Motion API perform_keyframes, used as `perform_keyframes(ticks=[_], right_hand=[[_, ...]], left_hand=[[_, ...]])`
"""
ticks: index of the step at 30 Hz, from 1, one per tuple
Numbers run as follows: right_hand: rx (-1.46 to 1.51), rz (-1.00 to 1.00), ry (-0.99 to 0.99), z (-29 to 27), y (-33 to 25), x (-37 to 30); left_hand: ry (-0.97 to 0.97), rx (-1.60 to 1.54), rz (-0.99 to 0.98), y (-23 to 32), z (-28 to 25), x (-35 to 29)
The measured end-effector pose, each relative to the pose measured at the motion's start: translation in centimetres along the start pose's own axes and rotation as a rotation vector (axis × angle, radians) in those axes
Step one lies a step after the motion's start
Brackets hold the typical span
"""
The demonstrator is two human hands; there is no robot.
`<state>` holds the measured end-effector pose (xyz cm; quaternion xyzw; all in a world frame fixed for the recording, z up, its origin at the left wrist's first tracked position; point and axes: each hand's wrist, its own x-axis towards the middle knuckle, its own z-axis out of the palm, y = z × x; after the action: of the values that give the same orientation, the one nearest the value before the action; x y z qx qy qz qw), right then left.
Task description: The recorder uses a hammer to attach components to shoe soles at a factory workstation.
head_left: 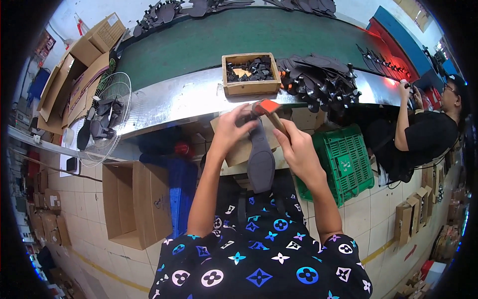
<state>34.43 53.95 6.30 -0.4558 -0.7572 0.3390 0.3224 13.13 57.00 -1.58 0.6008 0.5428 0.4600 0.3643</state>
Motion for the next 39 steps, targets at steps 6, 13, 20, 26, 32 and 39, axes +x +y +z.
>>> perform_keyframes(ticks=[6,13,20,26,32,39], right_hand=[[-0.031,-0.287,0.386,-3.6,-4.0,-4.6],[-0.073,-0.151,0.128,0.2,0.8,-0.5],[-0.255,-0.236,0.14,0.6,1.6,-0.9],[-0.031,-0.317,0.289,-2.5,-0.2,-0.7],[-0.276,-0.411,0.199,-0.4,3.2,1.7],[0.101,-0.399,-0.25,1.3,1.9,1.0]], left_hand=[[0.001,0.62,0.082,-0.2,0.3,-0.9],[-0.066,0.647,-0.01,-0.9,0.0,-0.9],[-0.043,0.576,0.056,-0.1,0.0,-0.4],[0.093,0.545,0.247,0.1,0.5,-1.3],[-0.219,-0.102,0.104,7.7,0.0,-7.9],[-0.372,-0.546,-0.143,13.6,-0.5,-12.3]])
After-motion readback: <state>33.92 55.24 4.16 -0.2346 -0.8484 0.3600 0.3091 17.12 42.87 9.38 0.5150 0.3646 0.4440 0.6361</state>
